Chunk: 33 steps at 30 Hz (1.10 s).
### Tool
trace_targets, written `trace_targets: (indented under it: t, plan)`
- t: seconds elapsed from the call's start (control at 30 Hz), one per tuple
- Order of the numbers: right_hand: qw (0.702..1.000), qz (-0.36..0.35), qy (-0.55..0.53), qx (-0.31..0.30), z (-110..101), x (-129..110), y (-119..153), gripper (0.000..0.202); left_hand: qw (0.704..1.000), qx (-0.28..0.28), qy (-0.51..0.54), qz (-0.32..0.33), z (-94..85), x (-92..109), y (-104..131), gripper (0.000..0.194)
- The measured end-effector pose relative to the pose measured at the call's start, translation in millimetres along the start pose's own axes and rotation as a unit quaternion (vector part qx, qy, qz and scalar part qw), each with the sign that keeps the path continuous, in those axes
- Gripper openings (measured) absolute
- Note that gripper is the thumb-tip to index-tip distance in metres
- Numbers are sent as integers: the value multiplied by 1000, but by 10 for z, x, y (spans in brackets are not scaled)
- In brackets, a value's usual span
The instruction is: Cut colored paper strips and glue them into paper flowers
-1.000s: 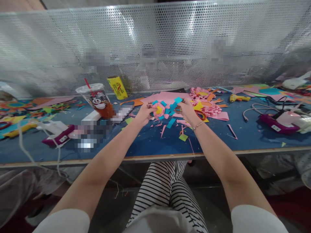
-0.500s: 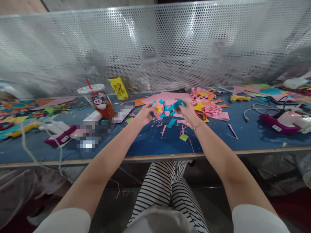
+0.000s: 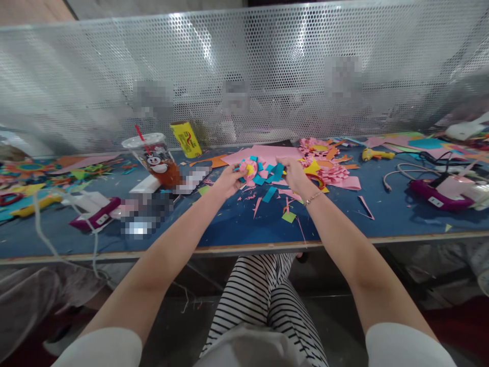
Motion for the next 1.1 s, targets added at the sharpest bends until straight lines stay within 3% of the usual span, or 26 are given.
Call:
trace_targets:
  t: [0.1, 0.23, 0.33, 0.63, 0.93, 1.1]
  plan:
    - [999, -20, 36, 1, -1, -3, 12, 17, 1000, -1, -9, 1, 2, -7, -4, 37]
    - [991, -91, 96, 13, -25, 7, -3, 44, 1000, 1, -16, -1, 14, 1, 4, 43]
    - [989, -123, 85, 17, -35, -3, -7, 50, 1000, 1, -9, -2, 28, 19, 20, 44]
    - [991, -122, 22, 39, -40, -55, 24, 44, 999, -37, 20, 9, 51, 42, 45, 44]
    - [982, -144, 102, 66, -41, -78, 32, 28, 997, -55, 52, 22, 50, 51, 39, 42]
    - [986, -137, 87, 35, 13, -72, 79, 30, 996, -56, 64, 26, 48, 49, 21, 37]
Point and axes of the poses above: each hand's wrist, its own y-axis away from the middle knuckle, its own z-axis out of the palm, x = y × z, the point moved 3 cm from there along -y, towards the middle knuckle, and after that the axes turned 15 degrees about x, right-handed, at the moved point
